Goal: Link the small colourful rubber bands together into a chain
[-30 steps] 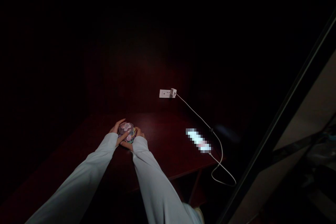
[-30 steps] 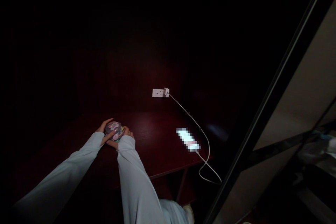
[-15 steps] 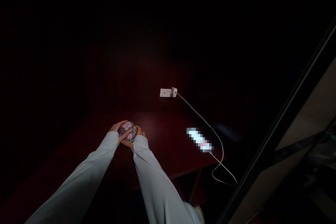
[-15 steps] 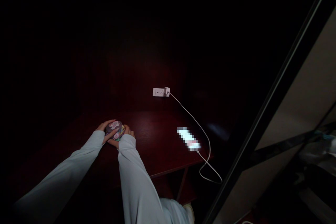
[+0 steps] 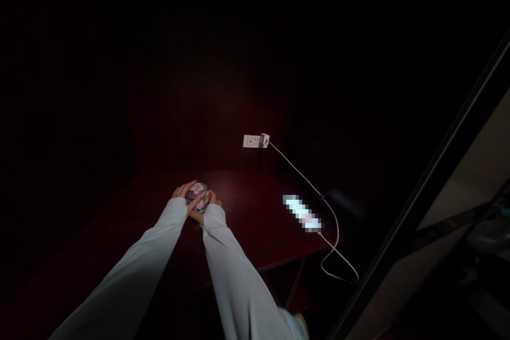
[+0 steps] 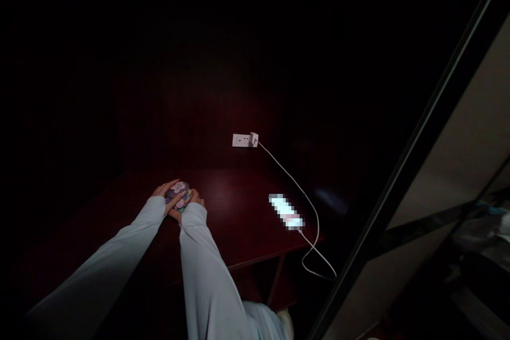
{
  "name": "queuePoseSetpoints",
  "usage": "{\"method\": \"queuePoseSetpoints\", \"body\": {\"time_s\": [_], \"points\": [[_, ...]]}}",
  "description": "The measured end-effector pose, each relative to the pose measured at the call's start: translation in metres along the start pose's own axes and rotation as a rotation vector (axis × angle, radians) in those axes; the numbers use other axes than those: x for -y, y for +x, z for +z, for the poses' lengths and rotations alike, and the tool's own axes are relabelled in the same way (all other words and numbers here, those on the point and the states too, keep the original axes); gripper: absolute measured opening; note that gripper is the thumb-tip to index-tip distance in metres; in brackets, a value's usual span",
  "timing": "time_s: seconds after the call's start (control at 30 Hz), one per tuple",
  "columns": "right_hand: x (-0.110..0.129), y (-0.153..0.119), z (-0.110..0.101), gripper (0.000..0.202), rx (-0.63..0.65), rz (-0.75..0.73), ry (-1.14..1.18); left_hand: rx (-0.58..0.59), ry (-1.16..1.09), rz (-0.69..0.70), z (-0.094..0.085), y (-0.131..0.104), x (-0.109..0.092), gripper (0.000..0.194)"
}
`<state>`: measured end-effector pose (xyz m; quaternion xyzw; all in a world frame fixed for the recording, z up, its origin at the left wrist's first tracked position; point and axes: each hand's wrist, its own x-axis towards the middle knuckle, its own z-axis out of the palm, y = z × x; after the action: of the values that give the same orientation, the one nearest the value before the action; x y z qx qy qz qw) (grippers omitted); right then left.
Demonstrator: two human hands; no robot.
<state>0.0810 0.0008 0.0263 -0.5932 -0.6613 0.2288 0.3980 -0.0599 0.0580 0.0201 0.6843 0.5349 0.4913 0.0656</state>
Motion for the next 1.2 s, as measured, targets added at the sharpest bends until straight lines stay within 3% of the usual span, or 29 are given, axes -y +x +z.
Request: {"method": "queuePoseSetpoints", "body": {"time_s": [0.17, 0.6, 0.9, 1.2], "points": [[0.0, 0.0, 0.0, 0.082, 0.009, 0.008, -0.001, -0.049, 0.001, 0.01, 0.003, -0.004, -0.004, 0.051], [-0.002, 0.002, 0.0, 0.096, 0.024, 0.028, 0.016, -0.047, 0.013, -0.012, -0.001, -0.002, -0.001, 0.05], [-0.005, 0.006, 0.008, 0.097, 0.007, 0.05, -0.026, -0.061, 0.032, 0.076, -0.001, -0.003, 0.006, 0.051], [-0.005, 0.004, 0.007, 0.094, -0.024, 0.019, -0.015, -0.046, 0.045, 0.058, 0.0, 0.0, 0.014, 0.053]]}}
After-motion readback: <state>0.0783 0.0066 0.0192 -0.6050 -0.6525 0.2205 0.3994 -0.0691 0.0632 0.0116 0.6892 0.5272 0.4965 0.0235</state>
